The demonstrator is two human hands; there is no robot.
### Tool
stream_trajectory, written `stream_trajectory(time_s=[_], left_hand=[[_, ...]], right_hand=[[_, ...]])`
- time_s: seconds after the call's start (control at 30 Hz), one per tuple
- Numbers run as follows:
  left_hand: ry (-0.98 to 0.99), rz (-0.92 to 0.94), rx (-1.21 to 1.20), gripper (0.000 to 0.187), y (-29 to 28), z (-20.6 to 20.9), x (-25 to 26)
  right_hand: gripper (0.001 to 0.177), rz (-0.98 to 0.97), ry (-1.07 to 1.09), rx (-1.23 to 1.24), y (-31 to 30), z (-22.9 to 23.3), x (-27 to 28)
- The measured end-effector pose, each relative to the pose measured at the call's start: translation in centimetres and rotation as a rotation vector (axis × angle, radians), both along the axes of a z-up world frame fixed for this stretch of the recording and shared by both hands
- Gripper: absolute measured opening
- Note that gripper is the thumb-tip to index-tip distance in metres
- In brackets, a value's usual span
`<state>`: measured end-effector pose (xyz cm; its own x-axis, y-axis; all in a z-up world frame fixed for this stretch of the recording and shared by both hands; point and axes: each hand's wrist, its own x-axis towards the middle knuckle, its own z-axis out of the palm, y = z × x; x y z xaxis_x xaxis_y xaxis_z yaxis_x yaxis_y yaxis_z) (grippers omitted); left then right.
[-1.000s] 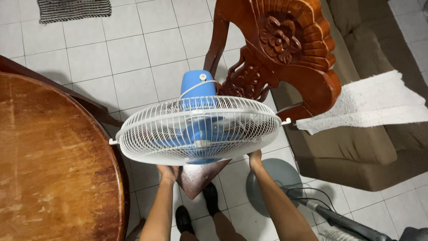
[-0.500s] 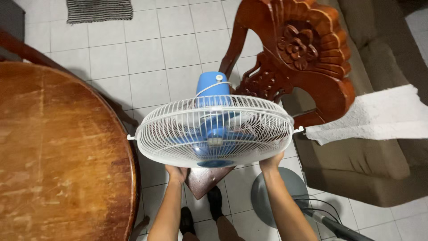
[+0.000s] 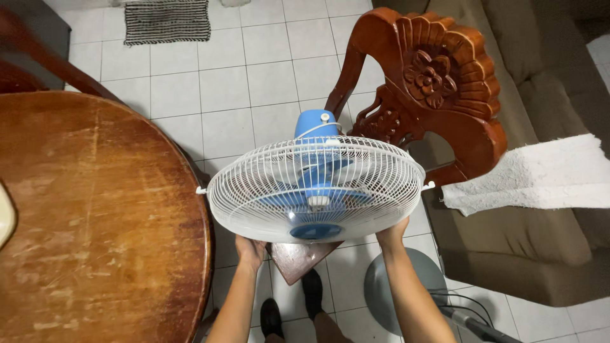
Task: The person disassembles three table fans on a wooden dining table. They remove the front grilles, unscrew the central hub nuts, and detach the blades from each fan. The person uses a screwdriver to loosen the nuts and handles the fan parts by hand.
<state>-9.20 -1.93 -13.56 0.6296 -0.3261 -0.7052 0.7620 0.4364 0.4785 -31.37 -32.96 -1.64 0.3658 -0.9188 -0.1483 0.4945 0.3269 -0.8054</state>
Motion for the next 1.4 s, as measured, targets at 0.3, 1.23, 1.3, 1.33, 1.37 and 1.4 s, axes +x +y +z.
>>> stream_trajectory(time_s=[0.3,1.23,1.3,1.33,1.37,1.4], left_hand=[[-0.026,0.021,-0.051,0.051,3.8,9.6,-2.8],[-0.326,0.32,-0.213,0.106,38.9,33.6,6.5],[-0.376,0.292,-0.259,0.097,40.4,33.3,6.5],[-0.398,0.278,-0.281,0.093,41.2,32.7,6.5],[-0.402,0.247,-0.21,0.081,41.8,31.8,6.6],[-0.408,0.216,-0.141,0.07,42.2,30.6,6.8]], right_hand=[[0.056,-0.072,-0.023,0.15,4.9,6.1,-5.1],[0.027,0.573,0.081,-1.735,42.1,26.7,14.9],[0.026,0.573,0.078,-1.753,43.1,25.0,15.0],[0.027,0.589,0.075,-1.764,43.5,24.2,14.9],[0.028,0.606,0.072,-1.774,43.9,23.4,14.8],[0.028,0.621,0.067,-1.787,44.0,22.6,15.0]])
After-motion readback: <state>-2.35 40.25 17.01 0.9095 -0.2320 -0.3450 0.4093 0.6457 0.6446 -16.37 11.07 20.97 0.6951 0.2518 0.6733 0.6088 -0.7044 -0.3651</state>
